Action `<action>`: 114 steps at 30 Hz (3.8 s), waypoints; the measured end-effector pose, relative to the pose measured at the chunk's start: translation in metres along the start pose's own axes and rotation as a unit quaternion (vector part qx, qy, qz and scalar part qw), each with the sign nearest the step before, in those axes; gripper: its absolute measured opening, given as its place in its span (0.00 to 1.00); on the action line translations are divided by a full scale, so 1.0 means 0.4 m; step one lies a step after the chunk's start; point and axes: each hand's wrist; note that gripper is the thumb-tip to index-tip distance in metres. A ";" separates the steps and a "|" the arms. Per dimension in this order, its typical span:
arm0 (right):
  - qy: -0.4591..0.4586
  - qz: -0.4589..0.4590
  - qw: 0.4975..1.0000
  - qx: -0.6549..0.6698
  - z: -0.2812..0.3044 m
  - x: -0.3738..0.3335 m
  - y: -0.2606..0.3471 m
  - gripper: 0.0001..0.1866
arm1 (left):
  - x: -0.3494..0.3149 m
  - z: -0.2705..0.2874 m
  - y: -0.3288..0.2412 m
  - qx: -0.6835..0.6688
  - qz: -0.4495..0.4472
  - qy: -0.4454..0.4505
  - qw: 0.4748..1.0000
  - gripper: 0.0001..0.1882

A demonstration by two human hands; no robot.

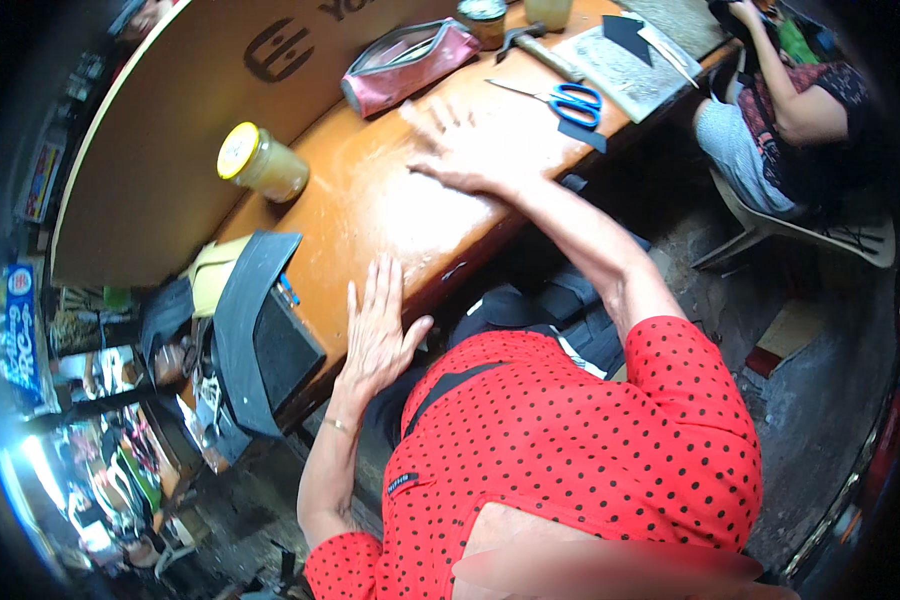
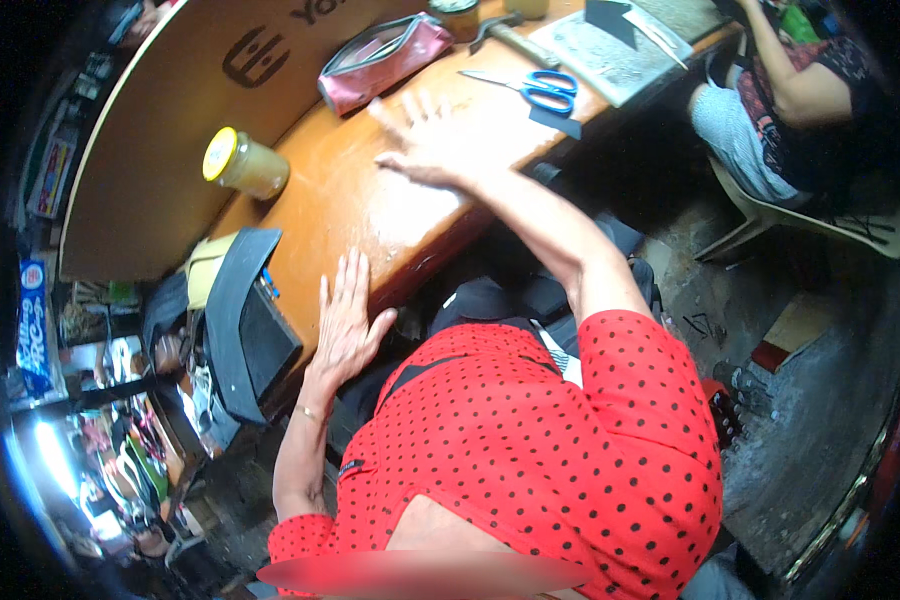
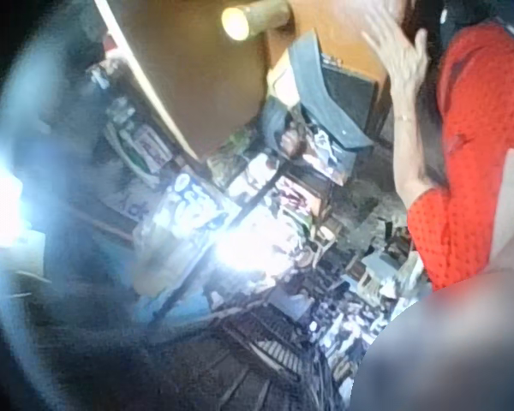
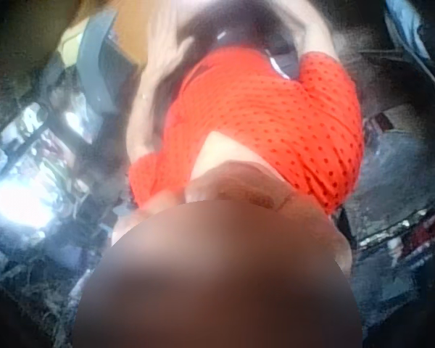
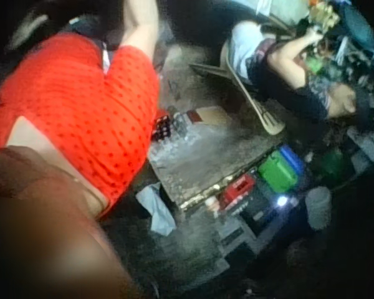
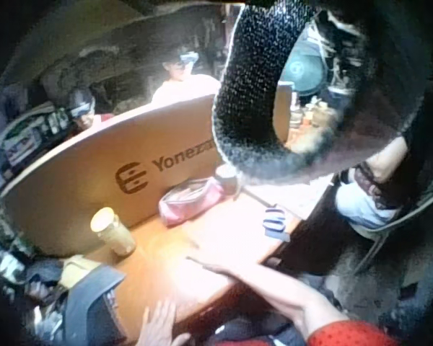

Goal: The person repeatedly applies a yellow paste from a jar onto a black rubber sole piece using a small brush, then sets the piece aside. The process is repeated on multiple sole pieces at a workbench in a shoe workshop.

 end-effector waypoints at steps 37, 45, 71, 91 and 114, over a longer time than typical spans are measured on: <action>0.094 0.055 0.994 0.030 0.140 0.262 -0.099 0.48 | 0.327 -0.003 0.137 0.037 0.116 -0.124 0.985 0.43; -0.037 0.111 0.992 -0.051 0.174 0.159 -0.114 0.38 | 0.334 -0.006 0.132 0.054 0.131 -0.114 0.983 0.45; -0.203 -0.073 0.976 -0.039 0.340 -0.013 -0.345 0.47 | 0.253 0.254 0.445 -0.145 0.252 -0.486 0.824 0.51; -0.259 -0.226 0.882 -0.322 0.403 -0.033 -0.578 0.53 | 0.118 0.327 0.581 -0.206 0.298 -0.574 0.734 0.50; 0.014 0.007 0.983 -0.181 -0.137 0.081 0.114 0.37 | 0.106 0.314 0.561 -0.136 0.253 -0.525 0.801 0.49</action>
Point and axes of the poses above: each hand's wrist, its own x-axis towards the middle knuckle, its own z-axis out of the back of the hand, y = z × x, and after that the axes turned 8 degrees about -z, right-handed
